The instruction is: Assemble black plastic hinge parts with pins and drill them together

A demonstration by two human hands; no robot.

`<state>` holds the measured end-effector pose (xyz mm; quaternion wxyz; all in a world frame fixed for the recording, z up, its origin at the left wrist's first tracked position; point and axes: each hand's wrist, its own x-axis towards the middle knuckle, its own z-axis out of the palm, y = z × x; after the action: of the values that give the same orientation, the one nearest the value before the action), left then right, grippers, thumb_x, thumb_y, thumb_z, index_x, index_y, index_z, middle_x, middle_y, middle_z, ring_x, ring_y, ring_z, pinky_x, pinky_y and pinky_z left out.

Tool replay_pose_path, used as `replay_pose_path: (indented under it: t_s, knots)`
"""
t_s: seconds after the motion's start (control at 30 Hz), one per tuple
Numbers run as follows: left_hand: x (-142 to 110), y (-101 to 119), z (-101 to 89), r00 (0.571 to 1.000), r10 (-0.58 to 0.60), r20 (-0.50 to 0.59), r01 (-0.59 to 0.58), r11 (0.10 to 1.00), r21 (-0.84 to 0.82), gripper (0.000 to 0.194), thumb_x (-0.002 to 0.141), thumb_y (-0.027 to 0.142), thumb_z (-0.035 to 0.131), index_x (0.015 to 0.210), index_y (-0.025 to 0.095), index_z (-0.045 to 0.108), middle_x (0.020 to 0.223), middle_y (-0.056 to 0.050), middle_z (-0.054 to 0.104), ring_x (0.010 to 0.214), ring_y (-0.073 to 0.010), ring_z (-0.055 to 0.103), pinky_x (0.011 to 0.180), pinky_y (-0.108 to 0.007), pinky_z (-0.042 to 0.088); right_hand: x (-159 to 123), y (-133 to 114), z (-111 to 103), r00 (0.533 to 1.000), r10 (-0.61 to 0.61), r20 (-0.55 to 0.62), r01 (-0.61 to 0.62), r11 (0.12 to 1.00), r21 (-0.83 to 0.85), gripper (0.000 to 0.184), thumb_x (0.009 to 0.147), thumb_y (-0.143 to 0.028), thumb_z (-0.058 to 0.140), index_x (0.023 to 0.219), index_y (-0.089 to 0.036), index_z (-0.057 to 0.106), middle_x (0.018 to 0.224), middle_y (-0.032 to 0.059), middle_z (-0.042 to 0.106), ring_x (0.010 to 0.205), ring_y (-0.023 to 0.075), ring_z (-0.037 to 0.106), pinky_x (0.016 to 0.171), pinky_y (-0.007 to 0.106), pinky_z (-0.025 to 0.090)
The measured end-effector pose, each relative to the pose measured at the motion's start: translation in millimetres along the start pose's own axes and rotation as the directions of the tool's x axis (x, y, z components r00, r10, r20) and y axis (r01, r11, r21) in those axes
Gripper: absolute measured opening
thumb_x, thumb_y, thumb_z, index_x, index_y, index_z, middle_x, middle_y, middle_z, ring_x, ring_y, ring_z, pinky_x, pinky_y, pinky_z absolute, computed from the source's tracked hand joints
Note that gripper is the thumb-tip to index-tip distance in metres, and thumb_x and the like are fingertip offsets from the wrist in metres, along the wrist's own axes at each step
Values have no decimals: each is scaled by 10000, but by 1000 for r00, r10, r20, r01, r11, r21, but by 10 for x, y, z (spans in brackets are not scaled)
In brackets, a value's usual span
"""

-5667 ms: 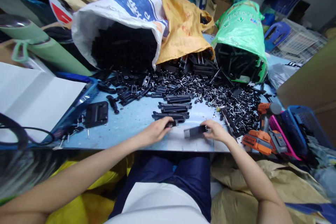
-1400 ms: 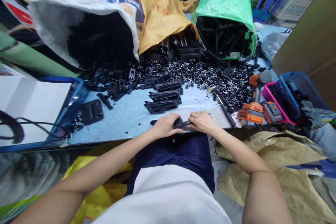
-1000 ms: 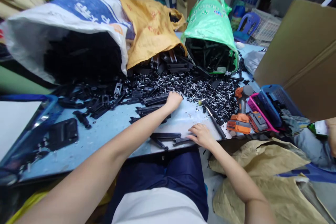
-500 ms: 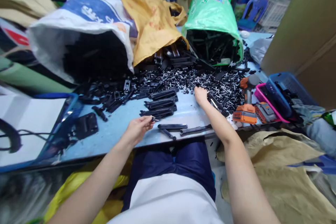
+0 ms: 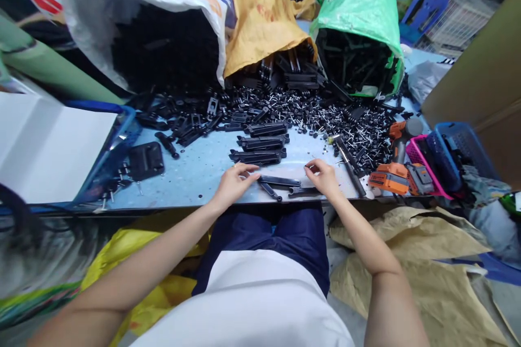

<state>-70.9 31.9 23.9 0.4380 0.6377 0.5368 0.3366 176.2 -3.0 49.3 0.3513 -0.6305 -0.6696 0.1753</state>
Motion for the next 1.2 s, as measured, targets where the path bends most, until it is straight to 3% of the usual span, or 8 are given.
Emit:
replay_pose_path:
  t_s: [0.23,0.4,0.57,0.63,0.83,0.97,1.07,1.2]
  knots:
    - [-122,-102,58,833,543,106,-489,633,600,282,888,247,377,898,156,645,817,-110,674,773,-205,599,673,-343,426,-201,-63,95,990,-141,11,140,990,20,207,842,-326,483,803,-188,632,761,58,657,689,153,620,649,288,514]
    - [-102,27,88,793,558,245,-560,508,655,285,903,280,361,976,173,614,988,-115,663,957,-223,579,792,-383,399,-297,-29,101,938,-314,144,341,908,-241,266,904,-271,396,858,-203,649,845,66,671,787,146,615,853,361,449]
    - [-24,199,329,610,526,592,-791,361,494,471,847,442,467,1162,94,513,1110,-173,605,1070,-267,527,867,-392,373,-399,115,93,890,-375,260,448,823,-349,318,922,-356,370,1018,-174,612,964,99,652,887,163,590,836,338,427]
    - [26,219,408,594,482,644,-804,329,496,522,839,460,476,1180,65,494,1062,-182,617,1011,-260,552,810,-362,398,-397,206,59,889,-360,285,452,789,-415,423,874,-497,415,992,-145,616,935,128,642,860,195,583,736,317,438]
    - [55,270,315,660,514,547,-746,363,559,413,899,382,350,751,112,626,652,-117,622,675,-211,584,565,-305,401,-232,140,-203,871,-368,324,485,742,-463,576,813,-658,352,523,-183,502,500,38,472,493,145,443,486,279,309]
    - [-253,487,38,589,715,376,-808,505,304,492,923,385,235,602,188,551,500,-40,534,501,-154,507,472,-284,357,-225,-313,-444,717,-574,395,633,774,-27,570,855,-633,259,559,-204,490,482,11,430,467,136,409,458,283,292]
    - [-596,625,-36,578,746,331,-771,632,-78,565,929,411,117,642,192,551,495,-23,518,469,-127,480,483,-267,390,-371,-640,-319,660,-650,377,487,752,445,561,881,-610,180,576,-228,455,464,-7,409,446,133,418,462,278,342]
    - [-874,540,141,669,733,123,-714,679,-167,691,905,437,-28,710,200,591,521,-39,541,503,-138,523,537,-284,445,-577,-893,339,940,-342,-13,279,743,608,587,835,-625,-10,684,-242,408,563,26,443,508,168,465,507,316,418]
